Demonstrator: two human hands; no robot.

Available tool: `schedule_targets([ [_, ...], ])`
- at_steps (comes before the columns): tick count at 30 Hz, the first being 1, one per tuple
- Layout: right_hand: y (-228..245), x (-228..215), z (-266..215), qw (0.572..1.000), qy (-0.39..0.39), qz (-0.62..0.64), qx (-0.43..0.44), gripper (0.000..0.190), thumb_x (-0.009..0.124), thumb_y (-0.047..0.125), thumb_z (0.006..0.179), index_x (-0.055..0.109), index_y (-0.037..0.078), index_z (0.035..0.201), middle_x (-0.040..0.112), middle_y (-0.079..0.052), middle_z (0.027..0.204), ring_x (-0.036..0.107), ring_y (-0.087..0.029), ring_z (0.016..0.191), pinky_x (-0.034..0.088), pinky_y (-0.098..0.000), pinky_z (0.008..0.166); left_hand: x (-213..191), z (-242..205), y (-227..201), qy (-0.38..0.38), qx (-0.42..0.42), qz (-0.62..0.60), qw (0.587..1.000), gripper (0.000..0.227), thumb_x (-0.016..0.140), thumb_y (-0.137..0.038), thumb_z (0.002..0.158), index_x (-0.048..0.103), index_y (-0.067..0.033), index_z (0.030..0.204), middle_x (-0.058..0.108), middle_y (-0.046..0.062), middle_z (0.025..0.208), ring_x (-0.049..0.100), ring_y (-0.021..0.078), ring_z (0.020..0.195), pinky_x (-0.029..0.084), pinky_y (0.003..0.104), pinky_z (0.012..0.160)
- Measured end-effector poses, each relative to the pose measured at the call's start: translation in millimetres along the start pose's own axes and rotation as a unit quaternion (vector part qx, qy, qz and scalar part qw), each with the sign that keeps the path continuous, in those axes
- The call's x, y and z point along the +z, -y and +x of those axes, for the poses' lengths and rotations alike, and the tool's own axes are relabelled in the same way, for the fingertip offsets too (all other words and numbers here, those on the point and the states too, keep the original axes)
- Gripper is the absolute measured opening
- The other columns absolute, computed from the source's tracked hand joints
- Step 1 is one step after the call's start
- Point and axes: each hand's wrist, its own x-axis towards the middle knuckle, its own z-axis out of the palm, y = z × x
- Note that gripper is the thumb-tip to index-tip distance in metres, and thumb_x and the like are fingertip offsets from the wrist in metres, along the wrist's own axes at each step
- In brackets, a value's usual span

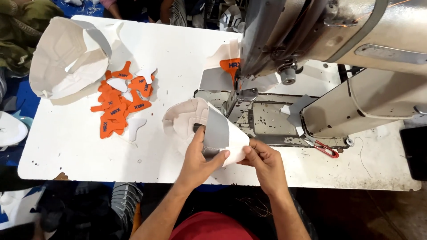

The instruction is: Stitching shoe upper components using an industrial sewing machine.

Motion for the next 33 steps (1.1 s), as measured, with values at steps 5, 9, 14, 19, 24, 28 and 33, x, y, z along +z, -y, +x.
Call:
schedule_targets([
  [5, 8, 5, -1, 0.998, 0.004, -0.054, -0.015, 0.028, 0.066, 0.014, 0.096, 0.071, -0.003, 0.118, 0.078, -0.009, 0.089, 0.073, -0.013, 0.081, 0.062, -0.0323, 0.080, 2, 2, 5, -0.031, -0.025, -0.008, 0.999, 0.056, 0.081, -0.014, 0.083, 0.057, 0.0021, 0.131, 0.070, 0.008, 0.114, 0.066, 0.0153, 0.106, 0.055, 0.031, 0.092],
  [9, -1, -1, 6, 1.000, 0.002, -0.029, -0.006, 0.029, 0.068, 0.012, 0.096, 0.073, -0.002, 0.120, 0.077, -0.010, 0.084, 0.074, -0.015, 0.078, 0.066, -0.0354, 0.078, -2, 3, 8, -0.009, -0.036, -0.051, 0.998, 0.055, 0.081, -0.018, 0.086, 0.057, 0.0014, 0.132, 0.070, 0.008, 0.117, 0.065, 0.0150, 0.109, 0.054, 0.031, 0.095],
  [14, 4, -1, 5, 0.999, 0.017, -0.034, -0.006, 0.029, 0.064, 0.016, 0.098, 0.074, -0.003, 0.117, 0.078, -0.010, 0.094, 0.075, -0.016, 0.084, 0.067, -0.0359, 0.079, -5, 2, 9, 0.003, -0.037, -0.069, 0.997, 0.055, 0.079, -0.020, 0.089, 0.056, 0.0006, 0.134, 0.069, 0.007, 0.118, 0.065, 0.0145, 0.111, 0.053, 0.030, 0.097],
  [19, 1, -4, 6, 0.999, 0.023, -0.029, -0.006, 0.031, 0.063, 0.018, 0.098, 0.072, -0.003, 0.119, 0.078, -0.012, 0.099, 0.076, -0.018, 0.086, 0.067, -0.0372, 0.081, -2, 1, 13, -0.008, -0.036, -0.061, 0.997, 0.049, 0.078, -0.016, 0.090, 0.058, 0.0019, 0.131, 0.071, 0.008, 0.116, 0.067, 0.0144, 0.108, 0.055, 0.031, 0.095],
  [24, -3, -5, 4, 0.999, 0.019, -0.018, -0.026, 0.030, 0.060, 0.017, 0.101, 0.073, -0.004, 0.119, 0.077, -0.011, 0.100, 0.075, -0.016, 0.087, 0.064, -0.0346, 0.082, 3, 0, 14, -0.052, -0.009, -0.001, 0.999, 0.045, 0.077, -0.014, 0.090, 0.059, 0.0023, 0.128, 0.071, 0.009, 0.111, 0.068, 0.0139, 0.103, 0.057, 0.030, 0.089],
  [28, 4, 11, -1, 0.998, 0.010, -0.041, -0.044, 0.030, 0.072, 0.008, 0.089, 0.069, -0.005, 0.115, 0.077, -0.013, 0.092, 0.076, -0.016, 0.083, 0.064, -0.0320, 0.077, 3, 0, 11, -0.069, 0.018, 0.003, 0.997, 0.045, 0.076, -0.013, 0.090, 0.058, 0.0012, 0.129, 0.071, 0.009, 0.110, 0.066, 0.0129, 0.100, 0.057, 0.029, 0.088],
  [33, 1, 24, 3, 0.991, -0.094, -0.083, -0.055, 0.019, 0.074, 0.004, 0.091, 0.071, -0.008, 0.105, 0.076, -0.012, 0.083, 0.071, -0.013, 0.069, 0.057, -0.0268, 0.062, -27, -1, 20, -0.036, -0.067, 0.152, 0.985, 0.034, 0.072, -0.018, 0.096, 0.061, -0.0024, 0.125, 0.070, 0.007, 0.094, 0.065, 0.0139, 0.081, 0.055, 0.030, 0.076],
])
